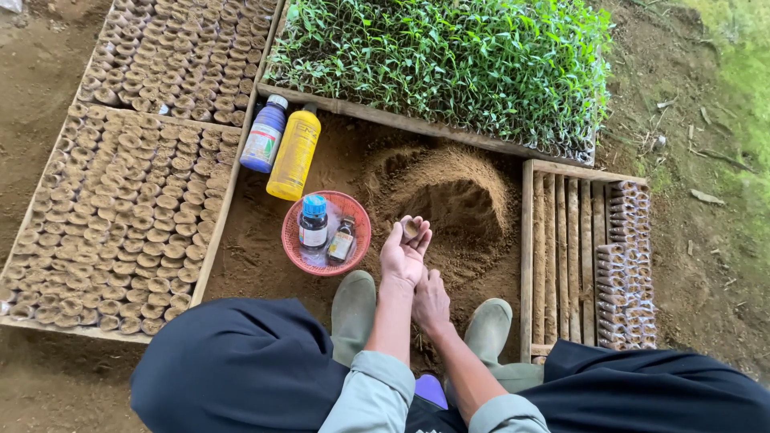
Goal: The person sits cross-legged on the ground and repeatedly takes small seedlings from a tray, wraps them in soil to form small balls, and places them into a wooden slatted tray. The person handles seedlings, soil, and small plastic bags throughout the process.
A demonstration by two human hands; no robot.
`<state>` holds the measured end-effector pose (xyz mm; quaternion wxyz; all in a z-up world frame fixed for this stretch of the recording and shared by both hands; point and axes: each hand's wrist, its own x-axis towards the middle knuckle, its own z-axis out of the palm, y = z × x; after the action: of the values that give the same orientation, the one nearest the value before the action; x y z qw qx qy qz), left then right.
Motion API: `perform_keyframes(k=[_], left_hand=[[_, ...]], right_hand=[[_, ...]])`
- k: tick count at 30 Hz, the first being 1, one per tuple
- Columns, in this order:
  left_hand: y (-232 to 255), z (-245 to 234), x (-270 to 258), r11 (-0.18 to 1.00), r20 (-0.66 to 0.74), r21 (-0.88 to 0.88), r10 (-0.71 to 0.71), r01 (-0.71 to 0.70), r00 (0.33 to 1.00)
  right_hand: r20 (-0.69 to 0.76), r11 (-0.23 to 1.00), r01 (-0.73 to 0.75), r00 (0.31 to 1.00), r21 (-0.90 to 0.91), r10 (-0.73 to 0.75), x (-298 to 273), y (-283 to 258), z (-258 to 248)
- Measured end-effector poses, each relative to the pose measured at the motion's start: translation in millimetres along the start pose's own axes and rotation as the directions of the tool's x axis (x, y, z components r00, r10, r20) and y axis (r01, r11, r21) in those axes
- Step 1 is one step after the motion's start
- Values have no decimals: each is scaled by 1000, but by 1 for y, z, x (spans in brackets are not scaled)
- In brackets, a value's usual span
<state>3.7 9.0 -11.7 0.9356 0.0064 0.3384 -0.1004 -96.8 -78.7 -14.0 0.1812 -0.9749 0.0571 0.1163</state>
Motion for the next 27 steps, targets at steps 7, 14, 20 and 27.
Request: perform_keyframes(k=[7,14,20,27], left_hand=[[-14,4,-2,998,82,-12,-58,59,995],[-21,17,-7,996,81,40,-84,81,993],[-38,16,-2,990,89,103,-107,98,990],[-49,28,-13,987,89,100,-135,126,987]], right_hand=[[71,928,-136,990,346,118,7,5,0],[-63,362,-113,895,925,441,56,7,-96],[-60,478,-73,964,875,258,60,-45,-190],[-323,880,84,943,467,82,63,-47,-185]])
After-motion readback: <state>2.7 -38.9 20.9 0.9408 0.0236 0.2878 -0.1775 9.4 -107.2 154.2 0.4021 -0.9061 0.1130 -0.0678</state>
